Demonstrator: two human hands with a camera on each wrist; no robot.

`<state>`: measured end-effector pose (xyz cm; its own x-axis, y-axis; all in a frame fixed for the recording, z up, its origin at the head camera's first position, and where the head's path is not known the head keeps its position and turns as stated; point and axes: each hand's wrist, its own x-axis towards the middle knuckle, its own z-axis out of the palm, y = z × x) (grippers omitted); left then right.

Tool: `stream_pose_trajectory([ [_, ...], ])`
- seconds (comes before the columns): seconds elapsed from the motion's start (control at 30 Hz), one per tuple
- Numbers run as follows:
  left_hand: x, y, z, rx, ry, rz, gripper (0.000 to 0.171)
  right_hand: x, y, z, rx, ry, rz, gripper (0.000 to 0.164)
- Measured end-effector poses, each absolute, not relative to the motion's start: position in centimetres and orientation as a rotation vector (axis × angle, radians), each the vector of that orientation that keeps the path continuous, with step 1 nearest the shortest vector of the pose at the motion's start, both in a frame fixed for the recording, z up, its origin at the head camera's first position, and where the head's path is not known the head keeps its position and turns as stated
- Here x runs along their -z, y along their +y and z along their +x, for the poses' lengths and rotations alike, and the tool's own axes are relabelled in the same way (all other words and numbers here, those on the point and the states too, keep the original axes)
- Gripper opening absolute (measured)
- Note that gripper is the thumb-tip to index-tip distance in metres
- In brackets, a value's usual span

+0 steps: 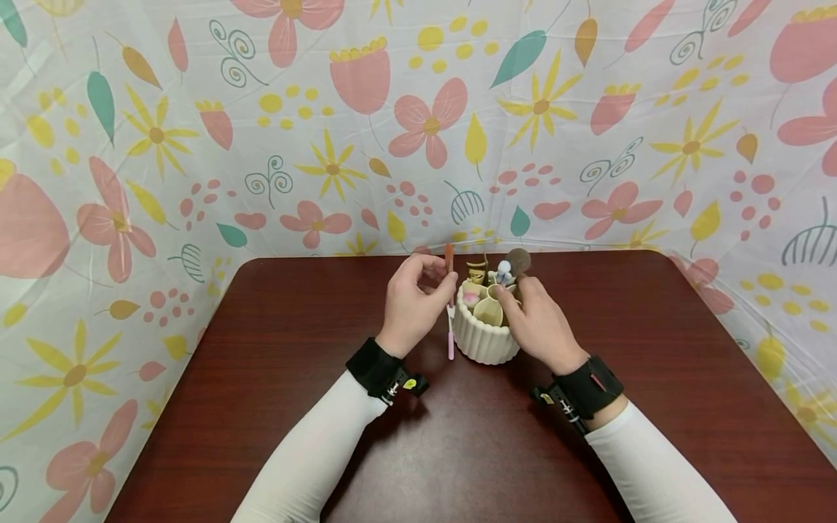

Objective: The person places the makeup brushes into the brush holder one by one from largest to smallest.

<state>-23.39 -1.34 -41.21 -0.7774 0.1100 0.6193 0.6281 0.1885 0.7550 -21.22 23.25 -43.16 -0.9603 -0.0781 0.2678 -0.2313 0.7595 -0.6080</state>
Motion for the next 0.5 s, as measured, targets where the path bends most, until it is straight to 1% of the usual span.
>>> stream_pose_trajectory([
  [0.5,41.42,-0.73,-23.04,1.598,-1.943,-0.771,0.019,43.36,23.22,-21.24,-0.987,-2.724,0.248,0.059],
])
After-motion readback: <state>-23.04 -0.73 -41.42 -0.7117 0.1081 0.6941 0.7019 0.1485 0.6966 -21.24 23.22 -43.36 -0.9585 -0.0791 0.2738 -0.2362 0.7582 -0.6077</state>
